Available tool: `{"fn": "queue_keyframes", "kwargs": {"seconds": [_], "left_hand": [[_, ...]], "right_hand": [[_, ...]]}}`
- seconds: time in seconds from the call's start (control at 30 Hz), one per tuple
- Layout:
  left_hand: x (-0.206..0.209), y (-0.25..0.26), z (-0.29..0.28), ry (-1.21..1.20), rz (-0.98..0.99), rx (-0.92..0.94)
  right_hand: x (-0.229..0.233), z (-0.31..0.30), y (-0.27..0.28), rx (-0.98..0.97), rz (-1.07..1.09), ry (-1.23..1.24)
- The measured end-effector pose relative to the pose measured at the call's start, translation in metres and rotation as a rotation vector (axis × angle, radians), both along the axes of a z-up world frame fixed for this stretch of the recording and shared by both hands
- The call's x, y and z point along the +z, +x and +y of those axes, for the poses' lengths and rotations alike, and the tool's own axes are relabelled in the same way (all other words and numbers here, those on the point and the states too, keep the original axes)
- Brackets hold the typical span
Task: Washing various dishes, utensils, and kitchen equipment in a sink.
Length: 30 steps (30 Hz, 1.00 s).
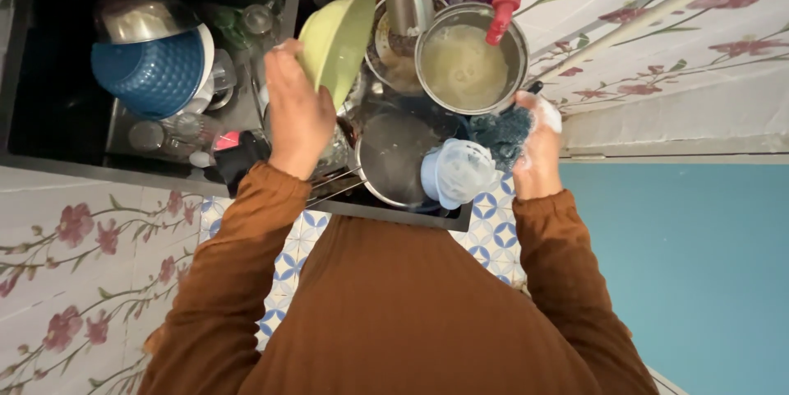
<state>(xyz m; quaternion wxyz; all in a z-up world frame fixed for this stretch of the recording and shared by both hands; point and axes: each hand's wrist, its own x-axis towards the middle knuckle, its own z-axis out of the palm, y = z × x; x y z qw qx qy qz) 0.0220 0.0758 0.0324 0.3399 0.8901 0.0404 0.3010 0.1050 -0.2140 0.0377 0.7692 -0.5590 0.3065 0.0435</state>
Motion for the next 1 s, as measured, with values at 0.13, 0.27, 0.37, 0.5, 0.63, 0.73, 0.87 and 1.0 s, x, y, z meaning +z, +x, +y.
{"fn": "queue_keyframes", "kwargs": {"seconds": [0.13, 0.27, 0.37, 0.5, 0.63, 0.73, 0.87, 1.0], "left_hand": [[-0.010, -0.007, 0.010, -0.135, 0.013, 0.082], [-0.045, -0.013, 0.029, -0.464, -0.015, 0.118], [-0.059, -0.020, 0.032, -0.732, 0.000, 0.167], [-0.122, -0.020, 0.055, -1.219, 0.150, 0.222], [-0.116, -0.022, 0.036, -1.353, 0.211, 0.236], [-0.112, -0.025, 0.025, -1.426, 0.274, 0.228], [-0.112, -0.025, 0.011, -1.473, 0.285, 0.162], [-0.059, -0.027, -0.007, -1.452, 0.348, 0.072]], "right_hand": [[-0.017, 0.009, 0.000, 0.122, 0.014, -0.210], [-0.018, 0.027, -0.001, 0.037, 0.023, -0.114], [-0.019, 0.040, -0.004, 0.067, 0.024, -0.094], [-0.018, 0.053, -0.006, 0.190, 0.030, -0.102], [-0.074, 0.038, 0.012, 0.260, 0.065, -0.023], [-0.059, 0.047, 0.007, 0.267, 0.100, -0.060], [-0.087, 0.025, 0.016, 0.410, 0.104, -0.238], [-0.075, 0.013, 0.023, 0.793, 0.097, -0.805]]}}
